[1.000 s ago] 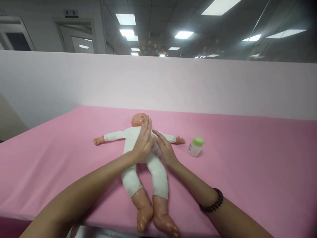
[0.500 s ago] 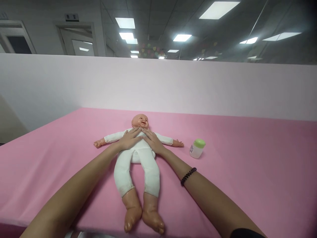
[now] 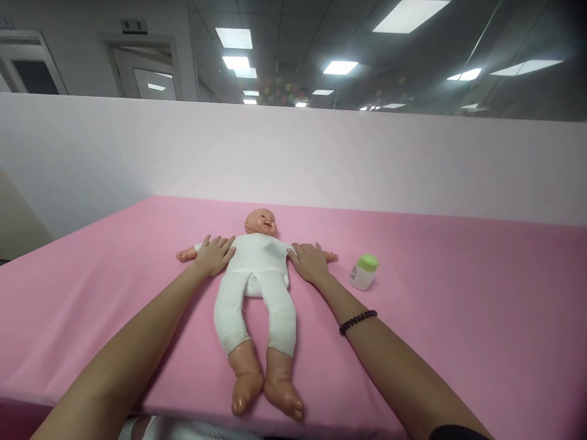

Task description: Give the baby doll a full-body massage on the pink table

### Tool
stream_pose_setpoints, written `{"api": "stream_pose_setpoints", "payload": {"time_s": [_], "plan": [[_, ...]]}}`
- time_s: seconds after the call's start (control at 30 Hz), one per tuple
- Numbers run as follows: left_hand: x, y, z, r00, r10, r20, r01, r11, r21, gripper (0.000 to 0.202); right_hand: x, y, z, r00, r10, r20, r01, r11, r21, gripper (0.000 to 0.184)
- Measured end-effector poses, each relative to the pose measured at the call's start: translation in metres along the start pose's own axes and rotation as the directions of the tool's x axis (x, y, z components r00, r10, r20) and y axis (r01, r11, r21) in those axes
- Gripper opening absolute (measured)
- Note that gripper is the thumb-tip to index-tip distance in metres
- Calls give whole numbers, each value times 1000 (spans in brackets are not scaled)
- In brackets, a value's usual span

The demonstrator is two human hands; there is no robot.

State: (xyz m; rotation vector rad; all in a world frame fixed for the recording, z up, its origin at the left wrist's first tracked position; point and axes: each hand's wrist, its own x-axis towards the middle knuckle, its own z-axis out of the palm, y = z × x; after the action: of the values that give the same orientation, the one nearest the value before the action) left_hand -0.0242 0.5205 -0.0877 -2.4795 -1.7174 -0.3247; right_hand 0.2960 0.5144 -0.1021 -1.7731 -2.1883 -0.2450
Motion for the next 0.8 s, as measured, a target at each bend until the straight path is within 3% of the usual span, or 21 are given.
{"api": "stream_pose_setpoints", "payload": {"time_s": [0.23, 0.57, 0.7, 0.8], "plan": [[-4, -22, -11, 996, -85, 0, 84, 978, 189, 60, -5, 24, -14, 985, 173, 5, -167, 961, -219, 46], [-15, -48, -20, 959, -284, 18, 277, 944, 178, 55, -7, 38, -18, 943, 328, 50, -317, 936, -154, 47], [-14, -42, -20, 956, -291, -43, 294, 944, 151, 53, -7, 31, -19, 959, 276, -57, -280, 957, -80, 43], [-12, -20, -23, 965, -162, -206, 162, 987, -15, 47, -8, 12, -22, 977, 115, -177, -79, 977, 197, 37]]}}
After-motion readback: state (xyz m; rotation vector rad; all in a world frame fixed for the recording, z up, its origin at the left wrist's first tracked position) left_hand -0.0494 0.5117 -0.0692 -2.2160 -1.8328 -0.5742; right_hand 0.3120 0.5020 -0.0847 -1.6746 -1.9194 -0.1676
